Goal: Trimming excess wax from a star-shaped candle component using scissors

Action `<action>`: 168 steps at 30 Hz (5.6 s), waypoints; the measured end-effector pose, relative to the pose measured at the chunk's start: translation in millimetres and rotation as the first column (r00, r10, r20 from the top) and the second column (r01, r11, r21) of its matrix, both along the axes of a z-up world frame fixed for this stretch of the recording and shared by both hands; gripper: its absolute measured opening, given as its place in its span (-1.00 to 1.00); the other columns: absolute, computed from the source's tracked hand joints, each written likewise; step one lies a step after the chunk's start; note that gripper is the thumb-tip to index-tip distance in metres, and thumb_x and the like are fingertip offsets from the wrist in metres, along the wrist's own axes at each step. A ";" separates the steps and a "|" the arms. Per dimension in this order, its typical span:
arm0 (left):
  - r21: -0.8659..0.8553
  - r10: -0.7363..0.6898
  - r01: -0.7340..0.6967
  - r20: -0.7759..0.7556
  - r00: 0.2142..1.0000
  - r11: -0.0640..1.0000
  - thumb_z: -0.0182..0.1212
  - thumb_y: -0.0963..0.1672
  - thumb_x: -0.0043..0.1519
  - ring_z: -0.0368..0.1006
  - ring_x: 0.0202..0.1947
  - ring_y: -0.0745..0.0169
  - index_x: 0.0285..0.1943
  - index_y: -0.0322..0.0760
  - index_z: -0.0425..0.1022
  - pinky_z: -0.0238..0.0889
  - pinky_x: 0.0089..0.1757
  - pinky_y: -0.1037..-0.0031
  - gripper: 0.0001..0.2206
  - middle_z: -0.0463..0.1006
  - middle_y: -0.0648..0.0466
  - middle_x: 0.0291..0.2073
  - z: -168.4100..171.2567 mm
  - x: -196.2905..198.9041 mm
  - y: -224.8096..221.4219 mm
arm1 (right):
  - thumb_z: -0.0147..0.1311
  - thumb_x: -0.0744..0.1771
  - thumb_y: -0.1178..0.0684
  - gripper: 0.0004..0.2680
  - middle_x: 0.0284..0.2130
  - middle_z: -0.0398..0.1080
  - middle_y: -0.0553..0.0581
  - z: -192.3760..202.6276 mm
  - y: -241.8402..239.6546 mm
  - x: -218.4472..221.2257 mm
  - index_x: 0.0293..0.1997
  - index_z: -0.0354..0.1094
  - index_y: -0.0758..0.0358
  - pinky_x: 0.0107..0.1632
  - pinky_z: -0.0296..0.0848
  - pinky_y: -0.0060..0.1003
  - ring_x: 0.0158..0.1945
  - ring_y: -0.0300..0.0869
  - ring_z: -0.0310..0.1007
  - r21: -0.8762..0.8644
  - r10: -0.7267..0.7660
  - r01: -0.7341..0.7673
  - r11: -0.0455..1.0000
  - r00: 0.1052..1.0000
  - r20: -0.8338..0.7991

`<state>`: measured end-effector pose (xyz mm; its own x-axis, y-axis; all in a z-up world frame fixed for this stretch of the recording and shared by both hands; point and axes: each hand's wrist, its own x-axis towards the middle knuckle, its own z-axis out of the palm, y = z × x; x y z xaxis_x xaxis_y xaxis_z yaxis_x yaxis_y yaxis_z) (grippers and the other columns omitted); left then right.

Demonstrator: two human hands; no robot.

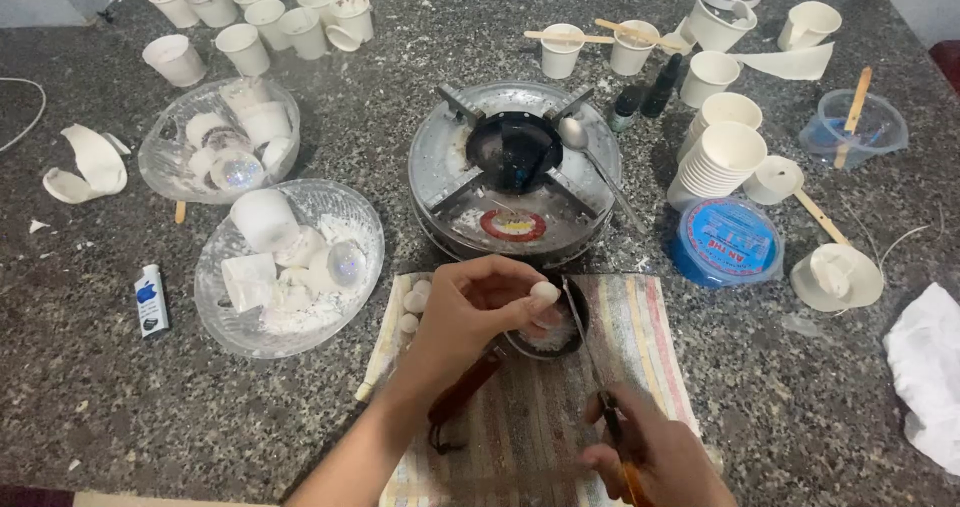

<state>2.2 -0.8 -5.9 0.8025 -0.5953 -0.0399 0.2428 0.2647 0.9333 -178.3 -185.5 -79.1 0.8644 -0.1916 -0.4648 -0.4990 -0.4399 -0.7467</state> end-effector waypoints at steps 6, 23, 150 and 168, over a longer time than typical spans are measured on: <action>0.065 0.002 -0.003 0.023 1.000 0.998 0.46 -0.21 0.09 0.61 -0.50 0.18 -0.20 -0.49 0.67 0.54 -0.34 0.49 -0.83 0.72 -0.12 -0.38 6.3 0.7 1.9 | 0.10 0.14 -0.52 -0.61 -0.68 0.57 -0.13 27.5 6.2 13.3 -0.10 0.37 -0.27 -0.31 0.48 -0.49 -0.56 -0.39 0.54 -0.157 0.097 -0.133 0.979 0.971 -0.217; 0.075 0.037 -0.034 -0.030 0.999 0.997 0.48 -0.20 0.08 0.58 -0.48 0.30 -0.22 -0.48 0.70 0.49 -0.33 0.59 -0.83 0.70 -0.06 -0.44 1.9 1.5 0.6 | 0.00 0.16 -0.57 -0.62 -0.73 0.31 -0.12 -22.6 2.1 -4.4 -0.33 0.43 -0.16 -0.45 0.26 -0.39 -0.58 -0.35 0.10 -0.183 0.107 -0.085 0.979 0.987 0.117; 0.324 -0.325 -0.331 0.944 0.055 0.886 0.37 -0.16 0.25 0.51 -0.49 0.36 -0.21 -0.17 0.59 0.36 -0.48 0.50 -0.96 0.63 0.18 -0.33 12.3 5.5 -5.5 | 0.18 0.19 -0.33 -0.46 -0.16 0.50 -0.16 92.9 -22.4 7.8 0.34 0.21 -0.38 -0.16 0.30 -0.03 -0.10 0.00 0.42 -0.910 0.313 -0.018 0.413 0.942 0.123; 0.526 -0.390 -0.499 0.849 0.357 0.689 0.27 -0.28 0.28 0.57 -0.49 0.18 -0.21 -0.31 0.61 0.59 -0.45 0.56 -0.93 0.66 0.07 -0.40 5.9 -19.4 86.9 | 0.41 0.10 -0.07 -0.52 -0.02 0.59 0.02 9.8 -67.9 2.0 0.14 0.49 -0.09 0.12 0.43 -0.14 -0.01 -0.01 0.57 -0.650 0.007 0.230 0.724 0.940 0.340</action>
<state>-17.2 86.1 -0.1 0.6152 -0.6982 0.3662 -0.7823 -0.4830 0.3934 -176.3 -253.4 -69.2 0.8854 -0.4533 0.1023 -0.3832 -0.8367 -0.3912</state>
